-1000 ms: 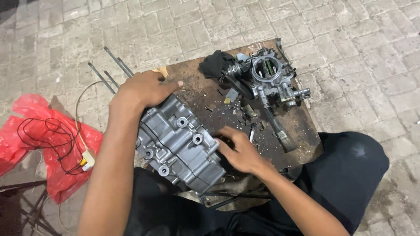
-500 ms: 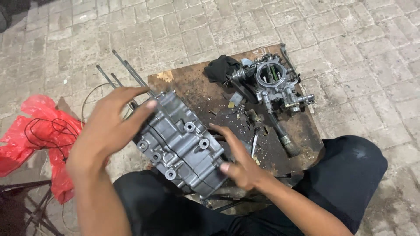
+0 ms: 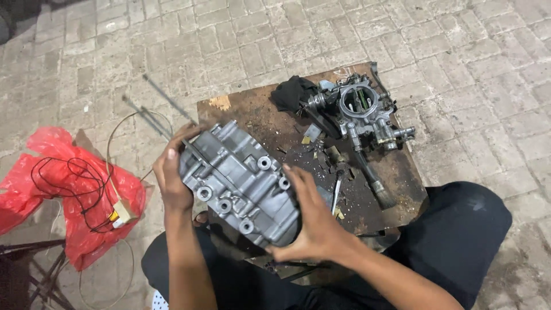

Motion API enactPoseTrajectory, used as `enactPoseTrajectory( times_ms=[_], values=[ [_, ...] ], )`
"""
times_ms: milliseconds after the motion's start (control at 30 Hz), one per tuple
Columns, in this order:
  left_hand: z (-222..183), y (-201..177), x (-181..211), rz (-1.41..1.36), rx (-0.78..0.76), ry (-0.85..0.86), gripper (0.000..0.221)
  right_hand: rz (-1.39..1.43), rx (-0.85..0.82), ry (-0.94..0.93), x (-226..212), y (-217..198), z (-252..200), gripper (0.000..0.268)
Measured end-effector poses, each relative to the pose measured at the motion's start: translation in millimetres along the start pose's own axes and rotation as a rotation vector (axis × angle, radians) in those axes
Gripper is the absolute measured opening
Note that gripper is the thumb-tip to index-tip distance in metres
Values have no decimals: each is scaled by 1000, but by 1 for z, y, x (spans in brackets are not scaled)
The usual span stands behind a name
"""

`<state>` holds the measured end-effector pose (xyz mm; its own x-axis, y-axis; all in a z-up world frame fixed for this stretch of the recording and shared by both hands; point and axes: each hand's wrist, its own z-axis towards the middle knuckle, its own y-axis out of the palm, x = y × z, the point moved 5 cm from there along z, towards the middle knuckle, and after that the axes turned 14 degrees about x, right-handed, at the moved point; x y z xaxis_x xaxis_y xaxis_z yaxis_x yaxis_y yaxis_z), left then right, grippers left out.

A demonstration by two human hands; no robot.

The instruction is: Scrubbing the interior of a motorcycle engine casing with a brush and inspecting internal components.

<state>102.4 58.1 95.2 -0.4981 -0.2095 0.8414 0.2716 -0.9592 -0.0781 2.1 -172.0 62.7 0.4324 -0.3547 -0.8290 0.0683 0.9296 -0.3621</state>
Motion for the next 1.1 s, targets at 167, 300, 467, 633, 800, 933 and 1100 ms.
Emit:
enactPoseTrajectory(
  times_ms=[167, 300, 467, 633, 800, 933, 1100],
  values=[
    [-17, -5, 16, 24, 63, 33, 59, 120, -92, -54, 19, -32, 28, 140],
    [-37, -4, 29, 75, 114, -42, 45, 195, -170, -127, 36, -54, 50, 130],
    [-47, 4, 33, 171, 175, -148, 48, 110, -105, -59, 17, -78, 70, 108],
    [-51, 5, 26, 197, 254, -151, 41, -86, -48, -13, 9, -83, 54, 91],
    [-64, 4, 34, 139, 296, -102, 40, -257, -122, 19, 36, -70, 18, 124],
    [-65, 6, 35, 130, 292, -71, 42, -257, -70, -59, 31, -62, 16, 148],
    [-66, 2, 32, 151, 315, -32, 41, -182, 42, -152, 34, -63, 20, 122]
  ],
)
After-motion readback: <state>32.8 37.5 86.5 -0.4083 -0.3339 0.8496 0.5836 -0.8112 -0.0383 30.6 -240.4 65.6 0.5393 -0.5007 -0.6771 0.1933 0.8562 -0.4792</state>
